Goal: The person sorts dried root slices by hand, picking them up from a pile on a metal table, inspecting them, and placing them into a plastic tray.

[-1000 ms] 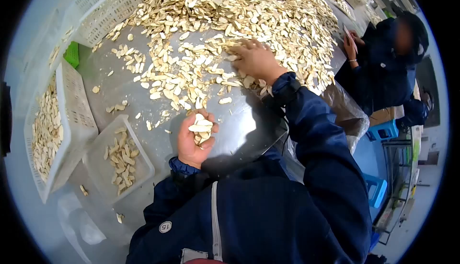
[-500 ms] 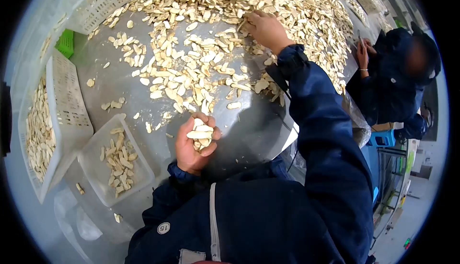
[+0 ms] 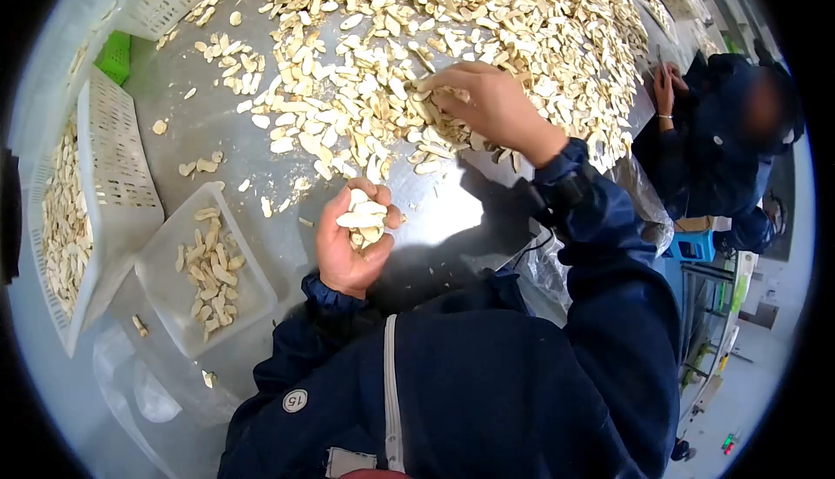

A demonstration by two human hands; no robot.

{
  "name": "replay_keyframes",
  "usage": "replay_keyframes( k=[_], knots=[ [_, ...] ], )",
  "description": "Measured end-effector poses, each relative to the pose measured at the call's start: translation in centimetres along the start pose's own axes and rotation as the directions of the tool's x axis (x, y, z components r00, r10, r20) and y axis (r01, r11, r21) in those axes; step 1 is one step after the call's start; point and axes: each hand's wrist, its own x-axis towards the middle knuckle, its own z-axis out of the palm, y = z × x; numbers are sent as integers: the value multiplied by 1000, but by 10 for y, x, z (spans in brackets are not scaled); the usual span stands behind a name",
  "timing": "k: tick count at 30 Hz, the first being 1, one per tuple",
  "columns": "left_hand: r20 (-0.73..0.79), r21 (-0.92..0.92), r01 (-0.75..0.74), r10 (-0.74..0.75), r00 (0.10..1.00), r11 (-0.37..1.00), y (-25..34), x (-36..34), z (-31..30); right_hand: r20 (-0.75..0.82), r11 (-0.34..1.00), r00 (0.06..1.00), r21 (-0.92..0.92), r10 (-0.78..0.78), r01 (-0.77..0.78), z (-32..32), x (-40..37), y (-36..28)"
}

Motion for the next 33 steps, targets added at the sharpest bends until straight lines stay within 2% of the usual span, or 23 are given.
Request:
replay_keyframes(
  k=[1, 2, 5, 6, 10, 13, 14, 16, 17, 19, 21, 22, 25, 26, 29, 32, 33],
  knots=[
    [1, 11, 2, -2, 1000, 1000, -1, 0, 0, -51, 986, 990, -108, -132, 126, 9, 2, -7],
    [1, 22, 2, -2, 1000, 1000, -2, -1, 1, -75, 974, 982, -163, -171, 158, 21, 4, -5],
    [6, 52, 3, -4, 1000, 999, 0, 0, 2, -43, 962, 980, -208, -192, 179, 28, 1, -11],
    [4, 57, 2, -2, 1000, 998, 0, -1, 2, -8, 968, 990, -211, -142, 137, 27, -1, -17],
    [-1, 83, -9, 9, 1000, 996, -2, 0, -2, -102, 999, 994, 22, -28, 30, 22, -30, -19],
    [-6, 71, -7, 7, 1000, 997, -2, 2, -4, -122, 999, 993, -35, 0, -4, 15, -60, -19],
    [-17, 58, -8, 9, 1000, 998, -3, 2, -5, -72, 997, 995, -43, -69, 66, 14, -71, -17],
    [-22, 50, -15, 16, 1000, 999, -2, 4, -6, -101, 999, 994, -18, -51, 50, 13, -87, -22],
    [-31, 44, -13, 15, 999, 999, -2, 3, -6, -111, 999, 993, -1, -36, 36, 12, -96, -26],
    [-49, 77, -15, 19, 999, 997, -1, 2, -1, -242, 996, 970, -86, 15, -37, 9, -107, -27],
    [-30, 90, -22, 25, 999, 996, -1, 3, -3, -310, 972, 929, -55, 200, -228, 10, -122, -18],
    [-19, 89, -28, 30, 999, 996, 0, 3, -4, -331, 959, 913, -71, 237, -275, 10, -127, -18],
    [4, 87, -41, 41, 999, 995, -1, 5, -6, -210, 888, 863, 83, 460, -453, 24, -133, -35],
    [5, 86, -40, 40, 999, 995, -1, 5, -8, -207, 857, 835, 40, 510, -514, 31, -130, -48],
    [-12, 98, -36, 37, 999, 994, -1, 3, -6, -303, 911, 889, -122, 344, -394, 50, -127, -54],
    [-25, 104, -39, 42, 999, 994, 0, 3, -3, -198, 879, 862, 1, 467, -477, 42, -114, -64],
    [-28, 101, -40, 43, 999, 994, -1, 3, -3, -204, 896, 876, 4, 436, -445, 42, -114, -62]
  ],
)
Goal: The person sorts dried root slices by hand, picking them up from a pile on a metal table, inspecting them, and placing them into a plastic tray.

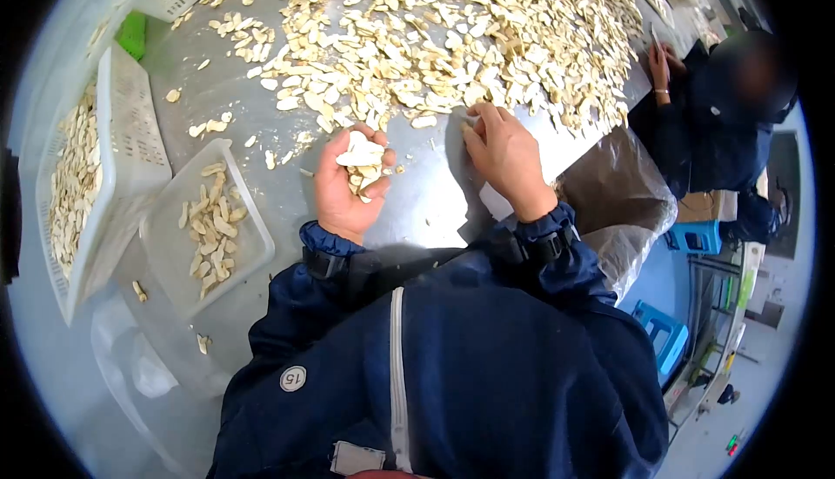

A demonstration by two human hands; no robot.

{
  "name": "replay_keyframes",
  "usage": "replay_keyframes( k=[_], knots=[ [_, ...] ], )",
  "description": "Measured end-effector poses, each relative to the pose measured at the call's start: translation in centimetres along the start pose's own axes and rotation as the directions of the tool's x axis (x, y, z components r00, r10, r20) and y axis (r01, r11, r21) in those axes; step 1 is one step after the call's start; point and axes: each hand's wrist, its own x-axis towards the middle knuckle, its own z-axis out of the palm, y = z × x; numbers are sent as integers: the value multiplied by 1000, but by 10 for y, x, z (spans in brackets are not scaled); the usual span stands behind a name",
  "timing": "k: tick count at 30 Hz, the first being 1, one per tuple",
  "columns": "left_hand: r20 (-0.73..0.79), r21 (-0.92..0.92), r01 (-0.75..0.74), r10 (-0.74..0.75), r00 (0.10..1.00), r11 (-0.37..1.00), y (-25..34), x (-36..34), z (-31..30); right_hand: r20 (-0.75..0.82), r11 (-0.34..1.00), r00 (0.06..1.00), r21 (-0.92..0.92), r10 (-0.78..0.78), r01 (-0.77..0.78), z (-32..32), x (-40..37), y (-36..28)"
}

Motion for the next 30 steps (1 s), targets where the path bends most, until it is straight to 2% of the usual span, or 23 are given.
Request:
replay_keyframes(
  k=[2, 4, 6, 7, 8, 9, 10, 11, 12, 13, 14, 15, 16, 18, 19, 20, 21, 22, 23, 26, 28, 29, 30],
  knots=[
    [25, -3, -9, 9, 1000, 1000, -5, 4, -4, 4, 996, 996, 27, -85, 85, 3, 2, 11],
    [71, -23, -54, 56, 996, 998, -9, 7, -13, 81, 990, 989, 82, -121, 114, 1, 10, 16],
    [28, -15, -59, 59, 998, 998, -10, 4, -8, 145, 984, 980, 139, -135, 115, 0, 22, 11],
    [2, 157, -145, 146, 989, 977, -15, 10, -13, 137, 981, 978, 138, -156, 138, -2, 28, -1],
    [12, 199, -164, 165, 986, 966, -13, 8, -14, 195, 989, 972, 90, -129, 114, -11, 36, -35],
    [22, 241, -183, 183, 983, 953, -10, 7, -15, 185, 971, 963, 174, -196, 165, -8, 39, -61],
    [50, 149, -155, 149, 988, 977, -9, 4, -9, 164, 949, 955, 241, -246, 203, -7, 40, -82],
    [77, 57, -119, 114, 990, 991, -7, 3, -3, 186, 884, 931, 414, -313, 215, -7, 37, -109],
    [64, 59, -151, 147, 987, 987, -9, 2, -2, 196, 796, 907, 570, -373, 204, -6, 30, -137],
    [51, 61, -182, 179, 982, 981, -10, 1, -1, 190, 713, 856, 653, -481, 256, -8, 25, -163],
    [138, -76, -185, 194, 971, 980, -13, 6, -10, 116, 651, 836, 688, -536, 322, -6, 21, -179],
    [40, 9, -149, 149, 988, 989, -14, 6, -9, 53, 658, 830, 639, -556, 400, -5, 23, -180],
    [76, -4, -140, 140, 987, 990, -13, 6, -10, -15, 660, 816, 581, -578, 477, -4, 26, -178],
    [-5, -19, -89, 89, 996, 996, -12, 4, -3, -80, 685, 843, 544, -532, 484, -3, 29, -154],
    [65, -8, -114, 115, 991, 993, -11, 4, -3, -95, 730, 871, 506, -482, 459, -1, 28, -135],
    [48, 26, -113, 112, 993, 993, -11, 4, -3, -119, 768, 893, 469, -434, 436, 1, 24, -113],
    [31, 59, -111, 109, 994, 992, -11, 3, -4, -148, 820, 874, 304, -462, 485, 4, 21, -86],
    [134, -26, -43, 46, 990, 999, -12, 10, -17, -179, 847, 853, 131, -490, 514, 6, 13, -57],
    [140, -41, -96, 101, 985, 995, -13, 8, -14, -165, 863, 868, 126, -469, 490, 10, 1, -33],
    [103, -42, -89, 93, 990, 995, -9, 5, -10, -120, 901, 912, 150, -392, 407, 22, -43, 10],
    [95, -34, -96, 99, 991, 995, -11, 3, -10, -103, 898, 905, 116, -413, 424, 28, -62, 9],
    [104, -10, -111, 112, 988, 994, -11, 3, -10, -119, 889, 907, 183, -403, 419, 33, -67, 8],
    [116, 19, -130, 127, 985, 991, -8, 3, -8, -107, 884, 893, 129, -438, 449, 32, -65, 6]
  ],
)
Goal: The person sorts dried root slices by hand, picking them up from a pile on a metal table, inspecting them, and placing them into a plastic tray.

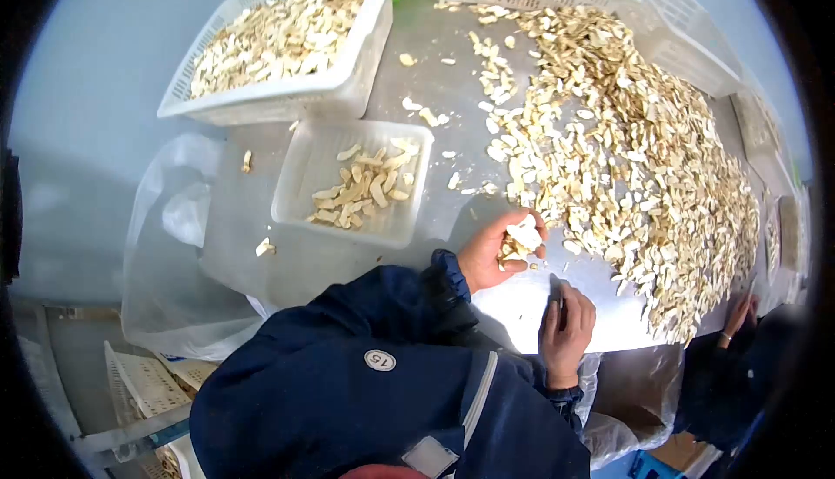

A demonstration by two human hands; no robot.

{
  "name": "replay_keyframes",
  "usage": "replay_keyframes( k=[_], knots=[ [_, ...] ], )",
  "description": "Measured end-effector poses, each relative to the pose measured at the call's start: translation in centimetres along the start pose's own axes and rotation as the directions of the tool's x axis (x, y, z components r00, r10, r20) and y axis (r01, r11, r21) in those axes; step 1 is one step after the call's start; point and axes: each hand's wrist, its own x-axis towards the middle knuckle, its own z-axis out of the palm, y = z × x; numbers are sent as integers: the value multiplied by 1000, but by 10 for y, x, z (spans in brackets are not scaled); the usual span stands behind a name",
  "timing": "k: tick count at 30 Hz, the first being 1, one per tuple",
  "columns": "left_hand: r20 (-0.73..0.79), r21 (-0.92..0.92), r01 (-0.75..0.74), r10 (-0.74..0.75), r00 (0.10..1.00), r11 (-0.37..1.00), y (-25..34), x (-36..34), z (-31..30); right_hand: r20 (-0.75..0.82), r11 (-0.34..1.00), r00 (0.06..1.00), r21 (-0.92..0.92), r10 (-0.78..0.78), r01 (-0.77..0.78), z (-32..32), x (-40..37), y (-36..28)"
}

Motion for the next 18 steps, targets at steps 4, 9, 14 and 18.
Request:
replay_keyframes(
  k=[4, 9, 14, 18],
  knots=[
    [-37, -78, -64, 61, 997, 995, 18, -9, 33, -67, 997, 997, 65, -34, 38, 0, 2, 1],
    [123, 506, -601, 638, 760, 619, 157, -40, 101, -110, 992, 991, 94, -74, 85, -5, 2, 1],
    [405, 912, -200, 859, 313, -357, 355, -89, 104, -126, 988, 991, 140, -39, 56, -9, -2, 8],
    [208, 974, 65, 967, 146, -219, 327, -93, 131, -149, 988, 989, 151, -20, 43, -9, -6, 11]
  ],
)
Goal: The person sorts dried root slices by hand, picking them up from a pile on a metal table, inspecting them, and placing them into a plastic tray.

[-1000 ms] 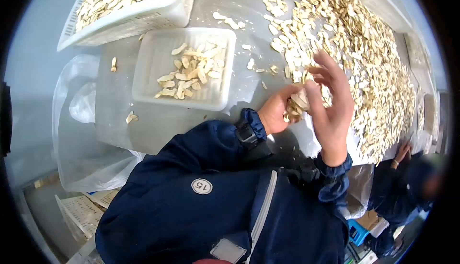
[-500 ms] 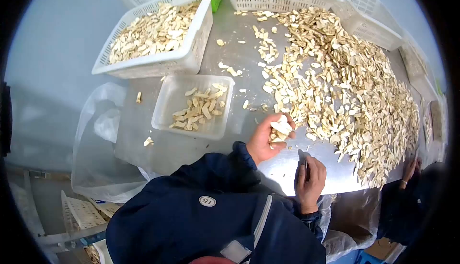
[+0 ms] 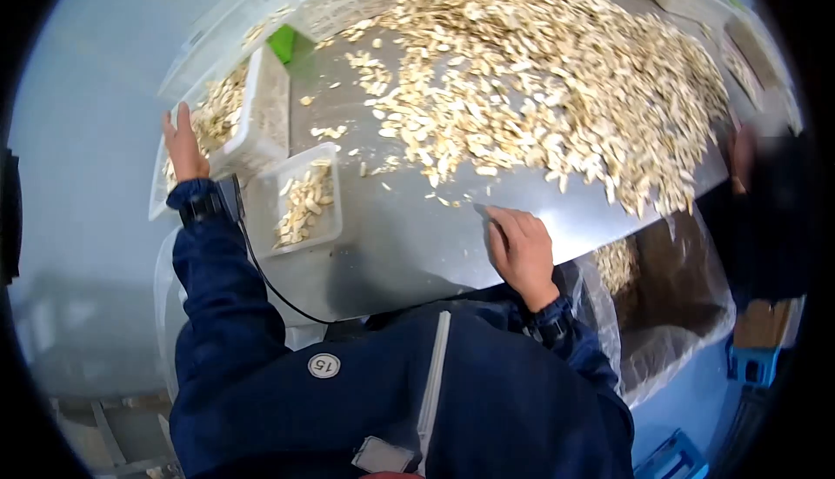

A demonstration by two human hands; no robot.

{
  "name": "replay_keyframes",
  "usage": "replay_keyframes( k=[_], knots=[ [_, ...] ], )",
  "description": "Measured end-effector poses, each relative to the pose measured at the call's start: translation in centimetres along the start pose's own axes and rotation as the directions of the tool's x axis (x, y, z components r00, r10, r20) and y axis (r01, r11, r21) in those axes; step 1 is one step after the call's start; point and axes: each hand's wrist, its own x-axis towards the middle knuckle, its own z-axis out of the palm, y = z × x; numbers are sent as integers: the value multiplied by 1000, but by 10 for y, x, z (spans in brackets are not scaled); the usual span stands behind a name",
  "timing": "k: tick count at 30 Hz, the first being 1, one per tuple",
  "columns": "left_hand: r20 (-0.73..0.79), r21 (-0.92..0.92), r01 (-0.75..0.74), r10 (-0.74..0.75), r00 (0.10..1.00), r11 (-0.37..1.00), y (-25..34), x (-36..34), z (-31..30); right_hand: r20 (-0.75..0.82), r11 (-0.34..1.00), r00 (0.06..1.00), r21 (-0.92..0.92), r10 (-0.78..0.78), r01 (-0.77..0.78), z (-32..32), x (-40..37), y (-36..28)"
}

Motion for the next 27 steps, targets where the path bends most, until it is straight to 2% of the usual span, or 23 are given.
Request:
replay_keyframes(
  k=[1, 3, 4, 5, 6, 7, 8, 10, 13, 16, 18, 19, 22, 23, 24, 27],
  knots=[
    [36, -15, -88, 88, 995, 996, 10, -28, 7, -17, 1000, 1000, -4, -18, 18, 0, 0, 0],
    [247, -171, -145, 185, 951, 975, 17, -98, 26, -2, 1000, 1000, -20, -17, 17, -2, 0, -2],
    [464, -178, -281, 333, 821, 943, -7, -125, 40, 13, 1000, 1000, -18, -17, 18, -1, 1, -2],
    [582, -383, -135, 352, 733, 914, 14, -179, 48, 15, 1000, 1000, -16, -17, 17, 0, 0, -2],
    [769, -326, 141, 176, 615, 935, 13, -217, 60, 16, 1000, 1000, -16, -17, 18, 1, -1, -1],
    [894, -174, 378, -15, 448, 909, 13, -256, 72, 13, 1000, 1000, -19, -16, 16, 1, -2, -1],
    [941, -240, 472, 84, 327, 849, 13, -294, 71, -8, 1000, 1000, -20, -22, 22, 1, -3, -1],
    [992, -118, 673, 54, 115, 730, 11, -345, 77, -46, 999, 998, -20, -32, 31, 4, -5, -1],
    [996, 10, 810, 65, -59, 587, 11, -370, 87, -38, 999, 999, -31, 24, -25, 6, -8, 2],
    [994, 38, 842, 66, -87, 537, 7, -369, 102, -11, 990, 990, 4, 143, -142, 6, -6, 1],
    [996, 14, 894, 71, -51, 448, -3, -367, 113, 27, 960, 961, 57, 274, -275, 8, -5, 2],
    [996, 8, 916, 76, -43, 400, -10, -365, 121, 105, 896, 919, 208, 379, -393, 8, 0, 4],
    [996, -17, 962, 93, -8, 273, -28, -361, 139, 177, 844, 883, 262, 434, -468, 9, 36, 14],
    [995, -27, 972, 95, 5, 233, -33, -361, 142, 115, 909, 939, 237, 325, -344, 12, 54, 17],
    [994, -19, 980, 107, -2, 200, -36, -360, 143, 115, 929, 945, 181, 306, -323, 15, 75, 14],
    [992, 24, 991, 121, -40, 130, -36, -349, 143, 136, 985, 984, -150, 111, -91, 39, 142, 13]
  ],
)
